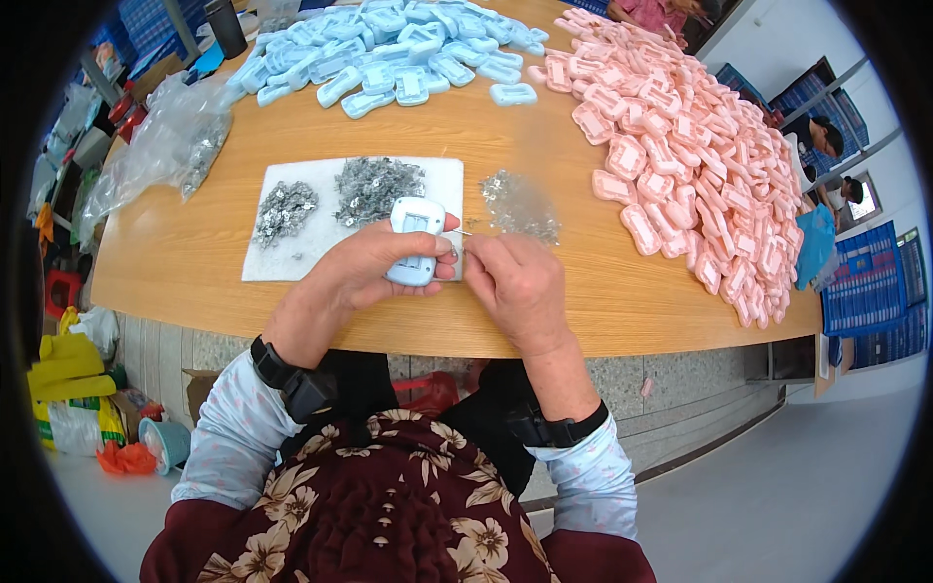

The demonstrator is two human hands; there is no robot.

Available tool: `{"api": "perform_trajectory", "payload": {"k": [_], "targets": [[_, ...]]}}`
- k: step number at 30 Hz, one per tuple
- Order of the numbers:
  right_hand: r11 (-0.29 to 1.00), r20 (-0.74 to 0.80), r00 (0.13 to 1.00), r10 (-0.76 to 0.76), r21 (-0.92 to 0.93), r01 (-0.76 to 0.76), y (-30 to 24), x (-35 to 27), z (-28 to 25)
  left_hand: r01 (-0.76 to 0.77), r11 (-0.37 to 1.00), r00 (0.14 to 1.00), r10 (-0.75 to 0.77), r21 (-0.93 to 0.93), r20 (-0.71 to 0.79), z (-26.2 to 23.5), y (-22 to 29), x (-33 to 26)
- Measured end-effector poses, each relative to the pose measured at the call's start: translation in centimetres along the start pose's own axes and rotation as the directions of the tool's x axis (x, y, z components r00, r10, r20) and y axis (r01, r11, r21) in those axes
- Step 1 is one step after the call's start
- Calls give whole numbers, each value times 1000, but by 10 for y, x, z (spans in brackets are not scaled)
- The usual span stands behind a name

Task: Assembling small plastic components with metal contacts on a workbench.

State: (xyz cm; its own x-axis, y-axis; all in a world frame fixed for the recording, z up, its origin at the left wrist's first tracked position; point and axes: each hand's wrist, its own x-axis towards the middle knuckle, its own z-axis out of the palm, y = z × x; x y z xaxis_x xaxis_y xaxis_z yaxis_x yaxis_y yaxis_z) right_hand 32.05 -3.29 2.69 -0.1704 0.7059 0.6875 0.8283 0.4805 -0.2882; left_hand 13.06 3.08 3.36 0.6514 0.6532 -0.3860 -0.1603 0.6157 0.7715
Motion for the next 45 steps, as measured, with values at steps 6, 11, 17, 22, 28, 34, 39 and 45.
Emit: {"api": "perform_trajectory", "payload": {"k": [6, 11, 17, 22, 28, 34, 39, 45], "targets": [[994, 101, 990, -103, -15, 105, 2, -3, -1, 118, 988, 992, -113, -99, 58, -6, -5, -9], [980, 155, 976, -154, -101, 170, -2, -1, -1, -43, 999, 997, 42, -16, -68, -2, -13, -15], [995, 140, 989, -40, 100, 26, -5, -9, 8, -168, 983, 986, 166, 68, 29, -13, -15, -12], [607, 534, 754, 382, 471, -640, -6, -11, 4, -179, 944, 981, 151, 276, 123, -23, -12, -13], [377, 703, 600, 382, 475, -796, -3, -5, 1, -253, 907, 967, 231, 338, 105, -20, -11, -15], [141, 706, 552, 444, 553, -821, -16, -6, 6, -339, 854, 927, 375, 394, -16, -17, -24, -17], [100, 671, 602, 433, 628, -772, -17, -14, 16, -328, 859, 924, 379, 394, -57, -12, -21, -24], [243, 635, 633, 442, 595, -766, -25, -5, 8, -415, 812, 888, 460, 410, -13, -12, -18, -31]]}}
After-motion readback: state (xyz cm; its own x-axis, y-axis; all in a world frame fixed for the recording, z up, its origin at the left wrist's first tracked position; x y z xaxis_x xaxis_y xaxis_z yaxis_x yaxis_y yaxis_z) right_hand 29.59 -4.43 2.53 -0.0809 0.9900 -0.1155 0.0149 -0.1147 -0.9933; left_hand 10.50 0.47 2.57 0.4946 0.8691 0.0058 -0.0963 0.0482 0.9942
